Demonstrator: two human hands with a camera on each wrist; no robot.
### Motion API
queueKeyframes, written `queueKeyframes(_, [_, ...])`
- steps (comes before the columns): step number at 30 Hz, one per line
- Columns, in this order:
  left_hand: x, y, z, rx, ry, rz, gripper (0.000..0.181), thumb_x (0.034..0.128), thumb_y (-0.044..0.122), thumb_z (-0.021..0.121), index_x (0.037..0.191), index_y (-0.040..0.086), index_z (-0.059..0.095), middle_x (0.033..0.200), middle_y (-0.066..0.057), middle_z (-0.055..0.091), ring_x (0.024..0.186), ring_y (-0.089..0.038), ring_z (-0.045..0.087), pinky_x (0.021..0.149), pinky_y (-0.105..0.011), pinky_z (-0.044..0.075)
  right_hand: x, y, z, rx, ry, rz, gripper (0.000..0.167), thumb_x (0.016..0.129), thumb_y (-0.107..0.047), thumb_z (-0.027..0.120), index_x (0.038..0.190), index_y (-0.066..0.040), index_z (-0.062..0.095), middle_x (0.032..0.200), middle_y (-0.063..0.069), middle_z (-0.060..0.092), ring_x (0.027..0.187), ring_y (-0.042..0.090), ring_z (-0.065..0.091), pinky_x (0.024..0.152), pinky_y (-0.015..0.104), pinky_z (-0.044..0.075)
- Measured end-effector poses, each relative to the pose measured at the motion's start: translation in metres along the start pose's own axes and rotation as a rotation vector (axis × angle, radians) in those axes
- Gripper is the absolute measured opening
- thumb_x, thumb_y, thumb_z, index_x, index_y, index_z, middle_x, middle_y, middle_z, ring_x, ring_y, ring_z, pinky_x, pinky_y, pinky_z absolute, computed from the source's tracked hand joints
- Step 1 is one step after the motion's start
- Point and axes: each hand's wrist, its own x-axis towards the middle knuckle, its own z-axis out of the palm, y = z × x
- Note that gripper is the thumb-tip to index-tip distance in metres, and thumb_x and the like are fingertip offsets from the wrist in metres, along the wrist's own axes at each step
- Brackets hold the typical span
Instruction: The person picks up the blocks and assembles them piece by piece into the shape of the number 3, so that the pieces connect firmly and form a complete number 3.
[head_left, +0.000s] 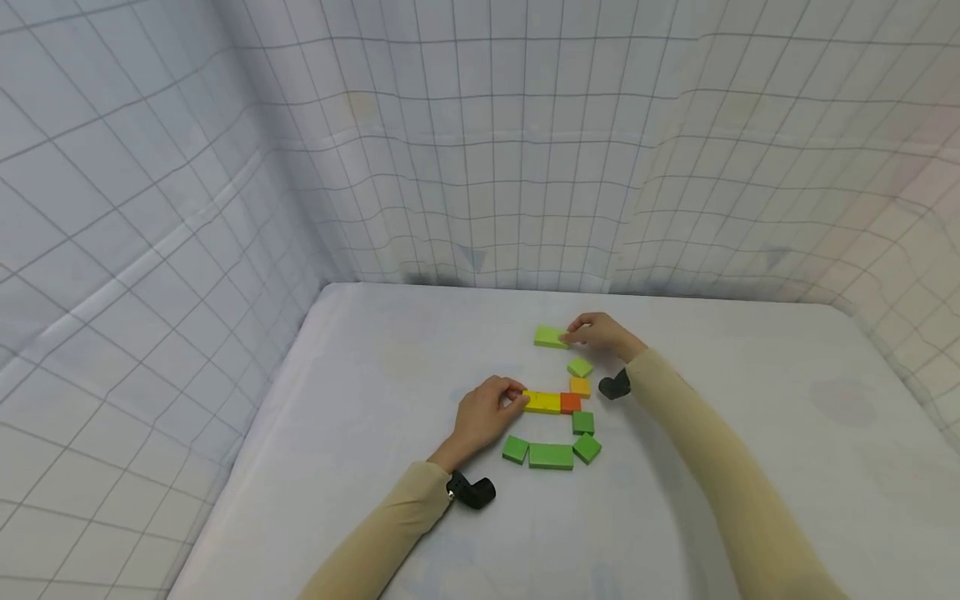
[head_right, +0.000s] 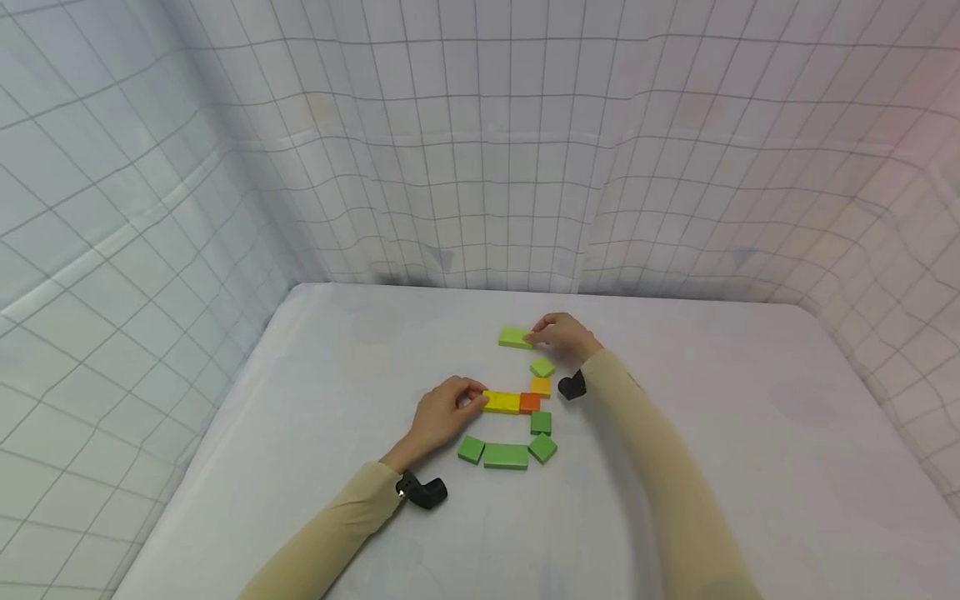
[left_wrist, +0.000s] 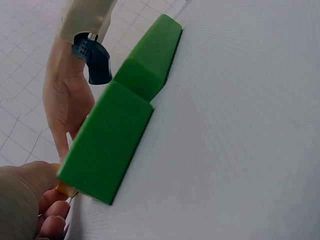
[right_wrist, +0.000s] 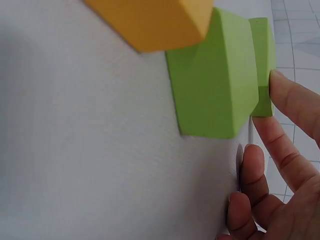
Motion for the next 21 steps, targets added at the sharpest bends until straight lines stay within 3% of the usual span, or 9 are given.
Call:
queueKeyframes(5, [0.001,-0.001,0.001,0.011,0.004,-0.005,0.021,0.0909,0.034,0.063,0.103,0.017,0.070,0.084,0.010,0.056,0.062,-0.004,0.046,0.056,-0.022,0.037,-0.005,0.002,0.002,-0.030,-0.044,-0.024,0.037,0.084,-0.039,0.070,0.106,-0.010,0.062,0.119,0.012,0.052,0.105,0.027,0.041,0.092,0.044,0.030])
queueKeyframes(13, [0.001,-0.003,0.001,0.004,0.002,-0.006,0.021,0.0909,0.033,0.063,0.103,0.017,0.070,0.083,0.010,0.056,0.062,-0.004,0.046,0.056,-0.023,0.037,-0.009,0.010,0.002,-0.029,-0.079,-0.057,0.036,0.083,-0.042,0.071,0.102,-0.012,0.064,0.101,0.007,0.057,0.098,0.024,0.043,0.085,0.040,0.032])
queueKeyframes(21, [0.002,-0.001,0.002,0.007,0.004,-0.003,0.021,0.0908,0.032,0.063,0.102,0.017,0.070,0.083,0.009,0.056,0.062,-0.005,0.045,0.056,-0.022,0.036,-0.011,0.012,0.003,-0.052,-0.061,-0.056,0.037,0.082,-0.044,0.071,0.100,-0.012,0.063,0.102,0.006,0.056,0.098,0.024,0.043,0.084,0.040,0.032])
